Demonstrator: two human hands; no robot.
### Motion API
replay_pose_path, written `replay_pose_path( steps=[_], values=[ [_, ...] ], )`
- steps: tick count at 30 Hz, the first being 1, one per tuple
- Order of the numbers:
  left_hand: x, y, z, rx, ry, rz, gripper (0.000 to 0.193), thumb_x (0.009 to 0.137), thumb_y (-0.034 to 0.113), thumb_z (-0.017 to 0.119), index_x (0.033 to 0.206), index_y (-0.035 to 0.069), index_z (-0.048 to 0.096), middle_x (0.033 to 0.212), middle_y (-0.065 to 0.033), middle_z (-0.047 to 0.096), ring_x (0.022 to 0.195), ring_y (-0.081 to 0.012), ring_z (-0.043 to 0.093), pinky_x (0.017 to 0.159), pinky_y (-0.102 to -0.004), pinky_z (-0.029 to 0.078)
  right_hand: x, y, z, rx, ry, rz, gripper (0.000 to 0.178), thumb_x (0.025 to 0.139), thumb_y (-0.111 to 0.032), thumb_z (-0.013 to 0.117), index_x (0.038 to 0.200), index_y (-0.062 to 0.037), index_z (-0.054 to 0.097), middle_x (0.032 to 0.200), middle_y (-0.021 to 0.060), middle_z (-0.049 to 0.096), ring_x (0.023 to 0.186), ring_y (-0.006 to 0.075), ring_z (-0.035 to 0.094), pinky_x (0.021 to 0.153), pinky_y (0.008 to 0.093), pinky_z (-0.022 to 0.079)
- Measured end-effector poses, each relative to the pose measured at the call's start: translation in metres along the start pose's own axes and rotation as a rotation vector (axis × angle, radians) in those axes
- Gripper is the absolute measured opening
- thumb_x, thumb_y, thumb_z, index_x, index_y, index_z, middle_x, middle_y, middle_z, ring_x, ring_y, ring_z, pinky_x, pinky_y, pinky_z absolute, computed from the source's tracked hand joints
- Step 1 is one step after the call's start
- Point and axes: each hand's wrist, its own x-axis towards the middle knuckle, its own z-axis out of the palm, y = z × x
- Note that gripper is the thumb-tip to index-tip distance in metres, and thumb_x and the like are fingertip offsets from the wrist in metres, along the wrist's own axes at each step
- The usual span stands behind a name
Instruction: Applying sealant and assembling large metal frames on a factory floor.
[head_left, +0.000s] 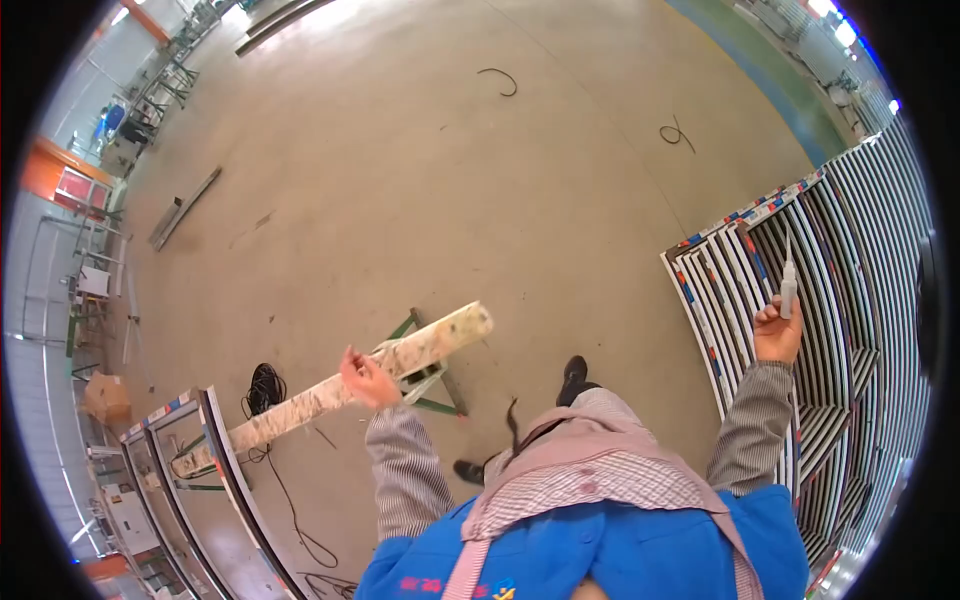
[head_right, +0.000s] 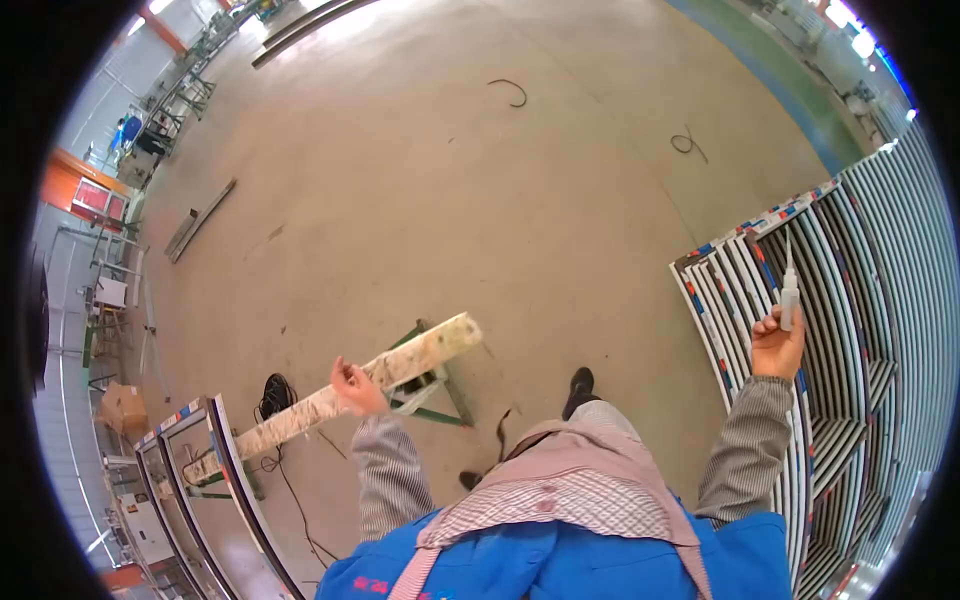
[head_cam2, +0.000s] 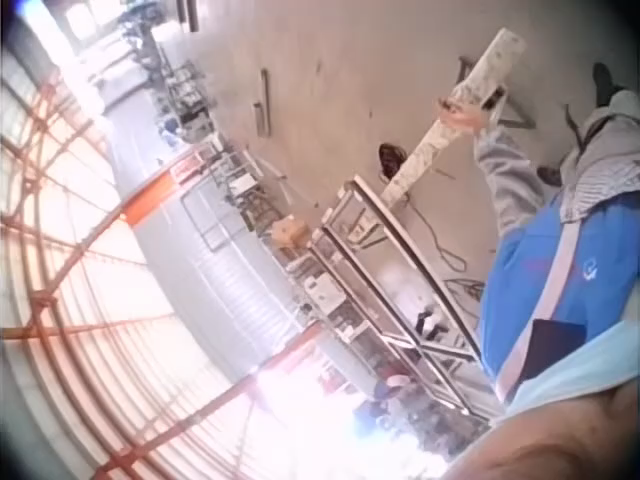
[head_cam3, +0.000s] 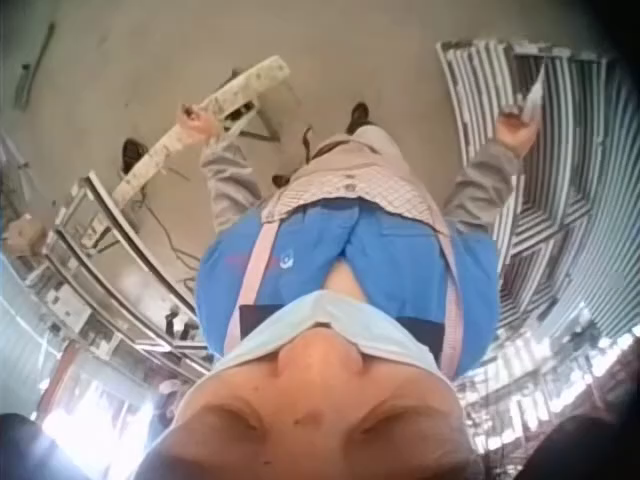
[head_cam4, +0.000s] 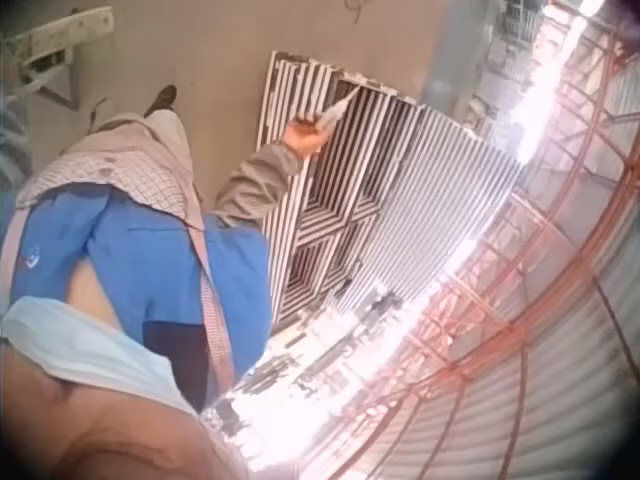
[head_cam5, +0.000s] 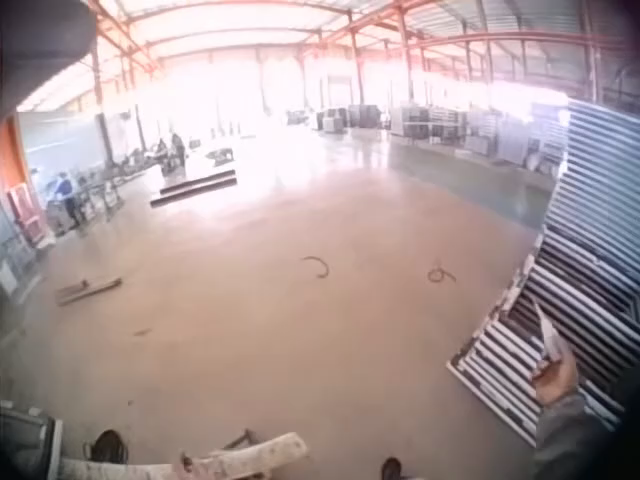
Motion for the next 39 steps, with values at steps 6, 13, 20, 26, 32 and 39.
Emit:
replay_pose_path(
  steps=[6, 13, 20, 26, 32, 39],
  values=[
    [-0.002, 0.022, 0.081, 0.511, -0.006, -0.124, 0.030, 0.081, 0.016, 0.055, 0.109, 0.005, 0.054, 0.107, -0.0130, 0.056, 0.100, -0.0292, 0.053, 0.090, -0.0390, 0.036, 0.108, 0.018, 0.060, -0.078, -0.084, 0.310, 0.023, 0.088, -0.029, 0.052, 0.095, -0.0066, 0.054, 0.075, 0.0022, 0.056, 0.059, 0.0126, 0.051, 0.054, 0.0288, 0.043],
    [0.003, 0.047, 0.093, 0.736, -0.077, -0.232, 0.028, 0.079, 0.018, 0.056, 0.104, 0.008, 0.054, 0.103, -0.0068, 0.058, 0.101, -0.0210, 0.052, 0.096, -0.0392, 0.029, 0.217, 0.108, 0.194, -0.079, -0.355, 0.473, 0.026, 0.090, -0.029, 0.050, 0.107, -0.0097, 0.049, 0.084, 0.0038, 0.058, 0.063, 0.0131, 0.054, 0.057, 0.0288, 0.044],
    [0.009, 0.059, 0.082, 0.845, -0.194, -0.265, 0.027, 0.075, 0.019, 0.058, 0.101, 0.009, 0.056, 0.099, -0.0058, 0.058, 0.095, -0.0214, 0.052, 0.093, -0.0390, 0.029, 0.323, 0.162, 0.307, -0.094, -0.471, 0.440, 0.027, 0.090, -0.027, 0.050, 0.112, -0.0109, 0.049, 0.098, 0.0020, 0.060, 0.075, 0.0127, 0.058, 0.062, 0.0284, 0.047],
    [0.020, 0.054, 0.093, 0.784, -0.121, -0.321, 0.025, 0.072, 0.019, 0.059, 0.095, 0.010, 0.058, 0.097, -0.0045, 0.058, 0.094, -0.0201, 0.052, 0.091, -0.0383, 0.030, 0.367, 0.291, 0.412, -0.235, -0.511, 0.632, 0.029, 0.090, -0.027, 0.049, 0.115, -0.0135, 0.048, 0.102, -0.0016, 0.059, 0.075, 0.0088, 0.055, 0.064, 0.0278, 0.045],
    [0.037, 0.053, 0.088, 0.787, -0.135, -0.384, 0.026, 0.071, 0.020, 0.059, 0.095, 0.012, 0.060, 0.098, -0.0024, 0.059, 0.094, -0.0179, 0.053, 0.089, -0.0366, 0.033, 0.334, 0.457, 0.617, -0.379, -0.772, 0.726, 0.030, 0.091, -0.033, 0.047, 0.113, -0.0133, 0.050, 0.096, -0.0043, 0.055, 0.075, 0.0068, 0.049, 0.064, 0.0226, 0.039],
    [-0.090, -0.030, 0.126, 1.720, -0.869, -0.266, 0.029, 0.074, 0.030, 0.051, 0.096, 0.012, 0.060, 0.095, -0.0023, 0.059, 0.099, -0.0194, 0.052, 0.094, -0.0398, 0.032, 0.198, 0.696, 0.871, -0.366, -1.121, 0.959, 0.029, 0.091, -0.032, 0.048, 0.113, -0.0131, 0.050, 0.092, 0.0000, 0.056, 0.071, 0.0093, 0.051, 0.060, 0.0247, 0.042]
  ],
)
